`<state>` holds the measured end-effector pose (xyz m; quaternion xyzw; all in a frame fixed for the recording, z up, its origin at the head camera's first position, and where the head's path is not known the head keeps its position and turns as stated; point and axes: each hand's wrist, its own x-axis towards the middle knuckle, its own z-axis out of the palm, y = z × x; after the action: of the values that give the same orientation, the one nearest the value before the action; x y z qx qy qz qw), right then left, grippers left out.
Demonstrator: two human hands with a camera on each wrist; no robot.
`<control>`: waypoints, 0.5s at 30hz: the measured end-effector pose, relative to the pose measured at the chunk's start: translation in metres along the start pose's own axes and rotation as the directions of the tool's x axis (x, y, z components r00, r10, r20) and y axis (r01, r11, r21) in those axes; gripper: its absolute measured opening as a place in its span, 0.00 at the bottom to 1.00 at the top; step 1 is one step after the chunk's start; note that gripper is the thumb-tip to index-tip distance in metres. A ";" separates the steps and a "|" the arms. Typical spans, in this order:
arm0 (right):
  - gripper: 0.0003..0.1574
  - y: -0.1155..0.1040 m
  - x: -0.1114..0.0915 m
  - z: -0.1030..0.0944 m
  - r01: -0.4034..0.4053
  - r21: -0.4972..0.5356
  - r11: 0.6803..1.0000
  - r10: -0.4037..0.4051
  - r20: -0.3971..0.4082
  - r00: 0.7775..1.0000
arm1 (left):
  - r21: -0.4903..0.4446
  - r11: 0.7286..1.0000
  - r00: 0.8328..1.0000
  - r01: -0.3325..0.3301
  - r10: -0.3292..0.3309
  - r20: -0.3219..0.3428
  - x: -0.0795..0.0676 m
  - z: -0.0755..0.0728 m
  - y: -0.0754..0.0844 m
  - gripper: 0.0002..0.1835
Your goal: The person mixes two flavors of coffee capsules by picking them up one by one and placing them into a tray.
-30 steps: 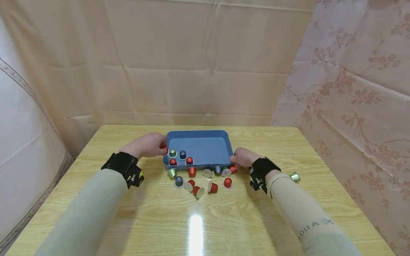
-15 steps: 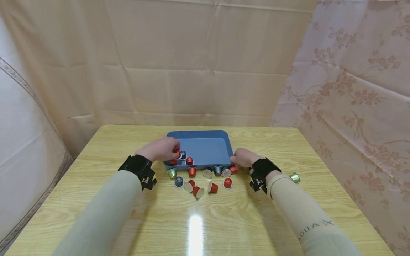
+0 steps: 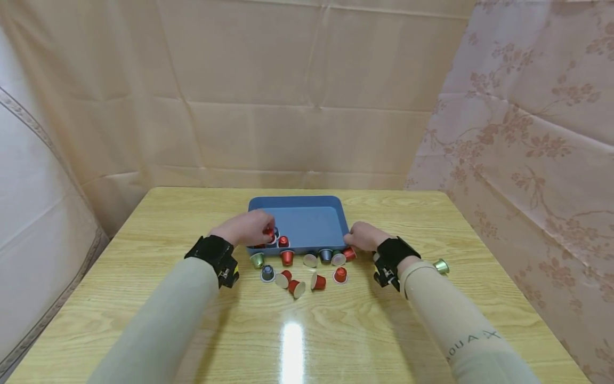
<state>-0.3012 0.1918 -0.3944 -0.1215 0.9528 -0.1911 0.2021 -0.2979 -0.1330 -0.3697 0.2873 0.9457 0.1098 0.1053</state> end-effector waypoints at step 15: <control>0.24 -0.001 -0.001 0.001 0.010 0.001 1.000 -0.010 -0.008 1.000 | 0.051 0.998 0.999 -0.048 0.048 0.002 0.005 0.005 0.000 0.07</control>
<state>-0.2995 0.1910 -0.3939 -0.1253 0.9529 -0.1932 0.1972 -0.3003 -0.1297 -0.3754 0.3126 0.9410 0.0879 0.0956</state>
